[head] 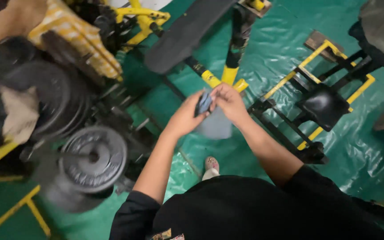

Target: Cleaning and organizing weight plates in a gym setting.

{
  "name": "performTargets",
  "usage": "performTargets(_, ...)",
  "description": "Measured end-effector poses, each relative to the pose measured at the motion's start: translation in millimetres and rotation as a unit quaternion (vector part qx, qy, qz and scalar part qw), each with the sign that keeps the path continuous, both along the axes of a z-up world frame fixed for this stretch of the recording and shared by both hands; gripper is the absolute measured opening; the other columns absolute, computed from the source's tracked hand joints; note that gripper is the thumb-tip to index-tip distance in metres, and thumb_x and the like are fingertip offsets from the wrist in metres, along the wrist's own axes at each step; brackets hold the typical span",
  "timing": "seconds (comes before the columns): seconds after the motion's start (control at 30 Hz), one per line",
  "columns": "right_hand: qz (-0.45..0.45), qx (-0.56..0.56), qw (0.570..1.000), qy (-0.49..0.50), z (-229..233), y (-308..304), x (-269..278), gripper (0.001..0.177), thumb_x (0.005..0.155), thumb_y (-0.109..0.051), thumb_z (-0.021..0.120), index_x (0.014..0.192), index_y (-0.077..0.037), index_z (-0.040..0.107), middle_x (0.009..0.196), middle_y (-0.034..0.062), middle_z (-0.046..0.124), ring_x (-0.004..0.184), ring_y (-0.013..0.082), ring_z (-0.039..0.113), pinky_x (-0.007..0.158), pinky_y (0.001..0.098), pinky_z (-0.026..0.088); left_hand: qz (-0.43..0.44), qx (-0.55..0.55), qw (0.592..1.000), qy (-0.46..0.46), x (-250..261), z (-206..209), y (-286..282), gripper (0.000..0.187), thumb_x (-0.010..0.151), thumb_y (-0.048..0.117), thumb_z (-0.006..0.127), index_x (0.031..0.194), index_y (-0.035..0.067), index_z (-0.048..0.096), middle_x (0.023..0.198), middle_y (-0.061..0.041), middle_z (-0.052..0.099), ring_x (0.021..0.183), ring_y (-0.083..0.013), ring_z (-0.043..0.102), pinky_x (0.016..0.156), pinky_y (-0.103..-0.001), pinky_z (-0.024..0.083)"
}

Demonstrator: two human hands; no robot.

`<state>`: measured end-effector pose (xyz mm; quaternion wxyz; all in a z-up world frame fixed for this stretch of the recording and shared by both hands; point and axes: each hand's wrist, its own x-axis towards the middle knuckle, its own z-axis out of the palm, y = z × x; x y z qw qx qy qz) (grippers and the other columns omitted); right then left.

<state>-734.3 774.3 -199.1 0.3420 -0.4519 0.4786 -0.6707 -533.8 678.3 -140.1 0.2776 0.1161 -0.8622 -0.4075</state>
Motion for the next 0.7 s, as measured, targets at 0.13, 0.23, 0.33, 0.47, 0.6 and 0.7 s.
performTargets(0.13, 0.105, 0.058, 0.992, -0.044, -10.9, 32.3, 95.2, 0.021, 0.095, 0.009, 0.057, 0.110, -0.004, 0.052, 0.093, 0.0050, 0.061, 0.071, 0.0153, 0.065, 0.064, 0.0290, 0.053, 0.064, 0.122, 0.982, -0.127, 103.9, -11.4, 47.2, 0.054, 0.083, 0.020, 0.078, 0.131, 0.006, 0.056, 0.120, -0.017, 0.070, 0.108, -0.0326, 0.070, 0.091, -0.041, 0.055)
performTargets(0.23, 0.168, 0.113, 0.979, -0.015, -17.8, 64.3, 183.0, 0.031, 0.091, 0.009, 0.060, 0.116, -0.006, 0.049, 0.089, 0.0052, 0.063, 0.070, 0.0144, 0.065, 0.064, 0.0282, 0.054, 0.061, 0.175, 0.968, -0.171, 198.0, -29.3, 84.4, 0.048, 0.080, 0.023, 0.084, 0.115, 0.004, 0.057, 0.099, -0.018, 0.070, 0.087, -0.0308, 0.072, 0.077, -0.039, 0.057)
performTargets(0.33, 0.261, 0.131, 0.956, -0.002, -30.0, 82.2, 270.5, 0.034, 0.089, 0.005, 0.064, 0.118, -0.008, 0.051, 0.090, 0.0027, 0.065, 0.074, 0.0129, 0.068, 0.067, 0.0275, 0.057, 0.103, 0.152, 0.972, -0.148, 288.7, -58.8, 110.7, 0.038, 0.083, 0.021, 0.082, 0.110, 0.005, 0.062, 0.096, -0.017, 0.069, 0.083, -0.0298, 0.068, 0.074, -0.039, 0.054)
performTargets(0.47, 0.261, 0.151, 0.940, 0.162, -37.7, 100.9, 369.9, 0.033, 0.086, -0.003, 0.077, 0.113, -0.007, 0.058, 0.084, 0.0036, 0.063, 0.073, 0.0141, 0.063, 0.063, 0.0303, 0.051, 0.236, 0.102, 0.956, -0.137, 397.2, -74.9, 148.5, 0.023, 0.080, 0.011, 0.078, 0.097, 0.003, 0.065, 0.093, -0.017, 0.070, 0.085, -0.0323, 0.069, 0.075, -0.041, 0.054)
performTargets(0.6, 0.214, 0.084, 0.910, 0.346, -6.9, 104.3, 443.7, 0.027, 0.079, -0.015, 0.081, 0.101, -0.009, 0.067, 0.088, 0.0097, 0.071, 0.081, 0.0243, 0.071, 0.071, 0.0386, 0.056, 0.339, 0.052, 0.928, -0.146, 493.2, -85.6, 157.0, 0.010, 0.081, -0.002, 0.069, 0.089, 0.005, 0.068, 0.093, -0.016, 0.071, 0.087, -0.0351, 0.071, 0.076, -0.042, 0.055)
performTargets(0.7, 0.155, 0.072, 0.895, 0.412, 17.4, 93.1, 467.6, 0.019, 0.086, -0.016, 0.072, 0.104, -0.010, 0.069, 0.100, 0.0130, 0.072, 0.088, 0.0329, 0.071, 0.074, 0.0427, 0.056, 0.431, 0.053, 0.899, -0.063, 552.3, -51.8, 158.6, 0.013, 0.090, 0.008, 0.074, 0.097, 0.004, 0.063, 0.096, -0.016, 0.070, 0.084, -0.0303, 0.071, 0.072, -0.040, 0.056)
